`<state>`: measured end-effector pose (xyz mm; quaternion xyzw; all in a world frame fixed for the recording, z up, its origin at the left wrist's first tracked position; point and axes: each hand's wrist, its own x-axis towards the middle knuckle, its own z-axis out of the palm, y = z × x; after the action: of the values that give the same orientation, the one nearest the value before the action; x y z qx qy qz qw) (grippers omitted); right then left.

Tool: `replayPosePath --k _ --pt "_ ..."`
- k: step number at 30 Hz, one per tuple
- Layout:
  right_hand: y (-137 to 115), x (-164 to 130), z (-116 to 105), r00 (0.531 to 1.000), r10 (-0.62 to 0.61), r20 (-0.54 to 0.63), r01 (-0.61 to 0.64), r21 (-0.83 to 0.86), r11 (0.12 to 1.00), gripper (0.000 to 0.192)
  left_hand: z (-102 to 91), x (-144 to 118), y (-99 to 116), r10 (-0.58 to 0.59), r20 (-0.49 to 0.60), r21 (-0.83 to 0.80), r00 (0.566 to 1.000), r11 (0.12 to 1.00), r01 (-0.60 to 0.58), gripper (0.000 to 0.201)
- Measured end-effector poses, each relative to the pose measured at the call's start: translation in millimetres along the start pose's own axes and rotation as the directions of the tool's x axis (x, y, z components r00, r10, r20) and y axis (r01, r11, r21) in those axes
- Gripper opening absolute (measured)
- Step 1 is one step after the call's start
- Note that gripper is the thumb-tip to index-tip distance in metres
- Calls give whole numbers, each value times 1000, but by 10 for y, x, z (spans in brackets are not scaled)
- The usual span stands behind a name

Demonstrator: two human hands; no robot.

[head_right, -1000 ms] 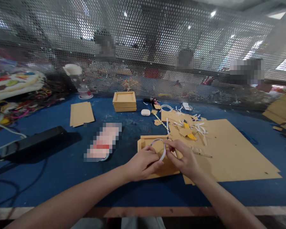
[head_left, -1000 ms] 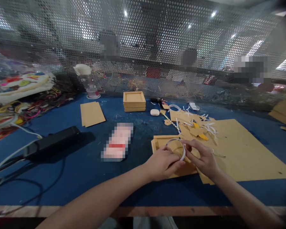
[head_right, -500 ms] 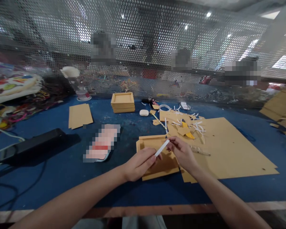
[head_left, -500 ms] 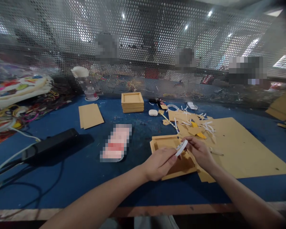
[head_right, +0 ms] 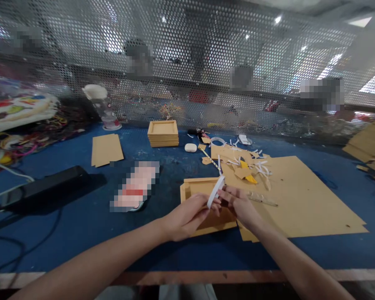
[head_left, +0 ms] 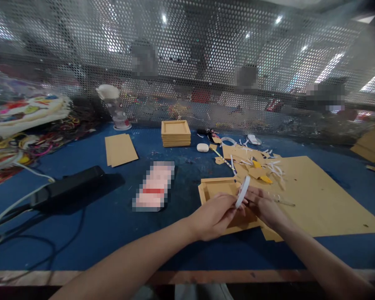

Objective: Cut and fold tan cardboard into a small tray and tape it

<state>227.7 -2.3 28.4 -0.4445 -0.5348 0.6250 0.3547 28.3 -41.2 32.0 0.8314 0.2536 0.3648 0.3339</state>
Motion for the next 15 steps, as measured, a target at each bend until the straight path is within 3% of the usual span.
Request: replayPosePath --k 3,6,10,13,15 --pt "39 -13 32 995 1 100 5 -61 998 33 36 11 -43 9 -4 56 1000 998 -9 22" --pt "88 -3 11 989 -116 96 135 -226 965 21 56 9 -85 -8 -43 121 999 993 13 24" --pt "74 -28 -71 916 -402 18 354 -513 782 43 62 -1 -131 -20 -69 190 997 981 33 28" --pt "41 -66 -115 848 -524 82 444 -649 618 32 67 -5 -153 -28 -80 208 996 977 44 35" --pt "33 -75 -115 837 -541 89 453 -667 591 21 73 -8 -152 -41 -105 204 994 977 62 36"
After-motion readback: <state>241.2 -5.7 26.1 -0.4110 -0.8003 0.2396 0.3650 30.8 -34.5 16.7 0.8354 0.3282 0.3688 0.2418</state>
